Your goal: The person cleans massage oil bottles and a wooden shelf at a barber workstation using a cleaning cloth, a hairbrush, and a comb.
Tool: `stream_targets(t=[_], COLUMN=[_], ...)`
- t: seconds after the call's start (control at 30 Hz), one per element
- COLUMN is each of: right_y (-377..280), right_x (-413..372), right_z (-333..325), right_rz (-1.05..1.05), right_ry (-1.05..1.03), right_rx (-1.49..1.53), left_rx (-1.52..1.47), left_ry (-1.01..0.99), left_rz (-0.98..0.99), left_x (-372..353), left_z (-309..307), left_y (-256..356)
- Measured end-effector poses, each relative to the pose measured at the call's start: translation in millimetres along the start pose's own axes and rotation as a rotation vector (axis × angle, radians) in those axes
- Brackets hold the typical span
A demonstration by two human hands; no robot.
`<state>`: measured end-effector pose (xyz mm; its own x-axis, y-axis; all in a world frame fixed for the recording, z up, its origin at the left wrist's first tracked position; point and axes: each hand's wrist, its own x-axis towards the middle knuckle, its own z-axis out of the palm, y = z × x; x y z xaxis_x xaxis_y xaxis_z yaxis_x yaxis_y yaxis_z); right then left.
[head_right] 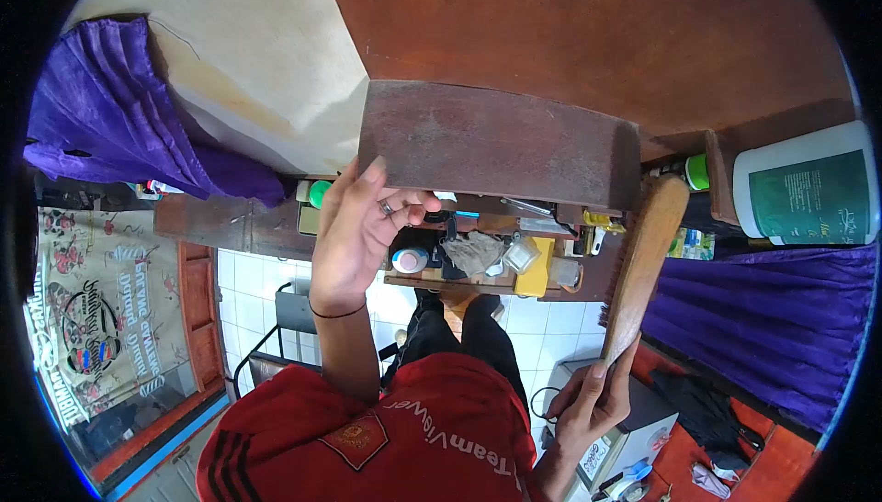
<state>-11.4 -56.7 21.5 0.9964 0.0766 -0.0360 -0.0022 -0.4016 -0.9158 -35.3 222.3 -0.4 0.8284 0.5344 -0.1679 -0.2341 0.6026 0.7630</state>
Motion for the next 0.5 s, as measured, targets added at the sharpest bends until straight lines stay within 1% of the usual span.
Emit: stream_targets(t=[0.07, 0.1, 0.13, 0.17, 0.2, 0.23, 0.27, 0.3, 0.33, 0.37, 0.4, 0.43, 0.47, 0.5], right_y=[-3, -7, -11, -14, -18, -25, -20, -34, -28, -29, -51, -51, -53, -54], right_x=[-1, 0, 3, 7, 11, 11, 9, 3, 0, -1, 0, -1, 2, 5], right_z=[4, 6, 8, 13, 14, 18, 18, 26, 30, 39, 45, 53, 54, 52], right_rz=[-0.056, -0.046, -0.035, -0.041, -0.05, -0.02, -0.096, 0.021, -0.08, -0.199, -0.158, -0.233, -0.323, -0.414], right_ry=[0.0, -0.024, -0.044, -0.092, -0.199, -0.256, -0.346, -0.425, -0.599, -0.711, -0.798, -0.804, -0.75, -0.702], right_rx=[0.052, 0.025, -0.001, -0.018, 0.002, 0.023, 0.025, 0.054, 0.163, 0.14, 0.001, 0.126, 0.094, 0.061], left_rx=[0.089, 0.087, -0.002, -0.092, -0.114, -0.101, -0.086, -0.127, -0.197, -0.268, -0.098, -0.209, -0.231, -0.264], left_ry=[0.017, 0.012, -0.071, -0.156, -0.208, -0.184, -0.164, -0.166, -0.154, -0.149, 0.069, -0.009, -0.01, -0.211], left_rz=[-0.028, -0.027, 0.017, 0.059, 0.094, 0.093, 0.09, 0.127, 0.148, 0.162, 0.099, 0.042, 0.055, 0.14], left_x=[1, 1, 0, 0, -1, -2, -5, -6, -6, -5, -5, -1, -5, 0], left_z=[0, -2, -7, -11, -14, -11, -6, -7, -9, -12, -18, -33, -16, -34], left_y=[0, -1, -3, -5, -8, -8, -6, -10, -15, -21, -24, -29, -19, -23])
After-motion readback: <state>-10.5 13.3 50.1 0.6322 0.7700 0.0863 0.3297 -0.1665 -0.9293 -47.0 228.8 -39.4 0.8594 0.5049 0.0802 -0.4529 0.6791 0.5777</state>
